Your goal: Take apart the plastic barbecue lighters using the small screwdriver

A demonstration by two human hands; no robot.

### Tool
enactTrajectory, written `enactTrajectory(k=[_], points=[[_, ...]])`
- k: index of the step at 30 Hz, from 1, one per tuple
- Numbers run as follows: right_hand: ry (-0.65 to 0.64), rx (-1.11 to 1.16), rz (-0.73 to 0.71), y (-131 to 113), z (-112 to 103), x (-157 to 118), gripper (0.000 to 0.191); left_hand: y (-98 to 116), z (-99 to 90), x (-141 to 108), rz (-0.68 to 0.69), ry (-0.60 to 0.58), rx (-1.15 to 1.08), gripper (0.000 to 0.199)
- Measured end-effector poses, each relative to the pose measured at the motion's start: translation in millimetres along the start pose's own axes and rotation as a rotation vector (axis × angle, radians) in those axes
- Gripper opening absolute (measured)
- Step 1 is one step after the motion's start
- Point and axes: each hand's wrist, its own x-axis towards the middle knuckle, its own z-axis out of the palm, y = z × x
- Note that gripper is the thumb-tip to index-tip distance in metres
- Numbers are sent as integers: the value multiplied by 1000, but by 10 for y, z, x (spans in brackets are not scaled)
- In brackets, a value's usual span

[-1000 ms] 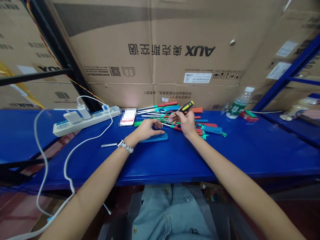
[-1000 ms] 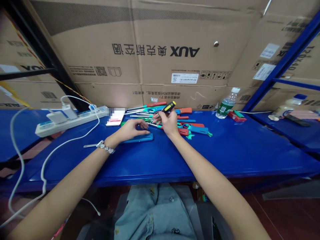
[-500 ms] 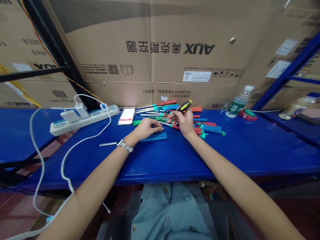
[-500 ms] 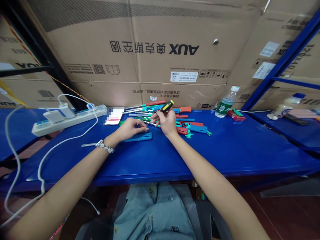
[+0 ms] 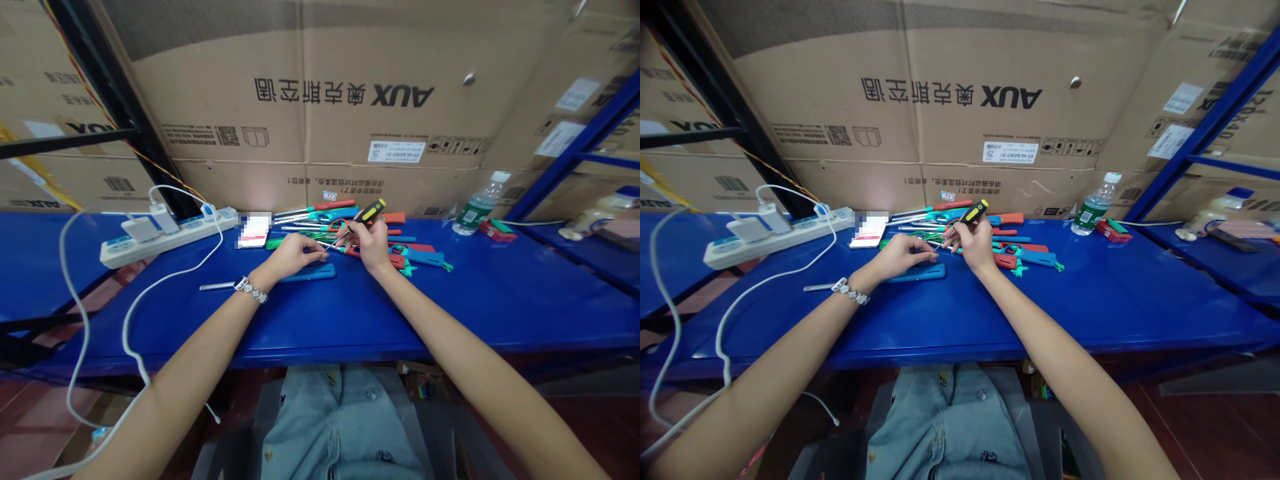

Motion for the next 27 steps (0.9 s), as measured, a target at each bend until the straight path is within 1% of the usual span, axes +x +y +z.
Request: enactTrajectory(k=[3, 6, 7, 9, 10, 11, 14, 17, 22, 27], points=[[1, -12, 1, 2, 8, 4, 42, 1, 13, 4, 13, 1, 26, 19], [6, -19, -41, 5, 13, 3, 46, 27, 24, -11, 17, 13, 35, 20], [6, -24, -59, 5, 12, 0, 46, 42, 25, -22, 22, 16, 45, 26], [3, -42, -87, 5, 7, -11, 44, 70, 22, -47, 44, 2, 82, 46], [-1, -54, -97, 7, 4, -18, 43, 81, 19, -57, 55, -20, 106, 53], [-8, -67, -102, 10, 2, -26, 41, 88, 16, -65, 63, -51, 128, 55], [-34, -103, -114, 27, 2, -50, 38, 80, 14, -68, 53, -141, 166, 40], [-59, -127, -108, 44, 11, -69, 37, 44, 20, -53, 27, -165, 157, 29], [-81, -137, -104, 56, 16, -83, 36, -8, 26, -43, 47, -143, 187, 28], [-98, -145, -115, 64, 13, -82, 35, -26, 33, -43, 35, -131, 192, 31]])
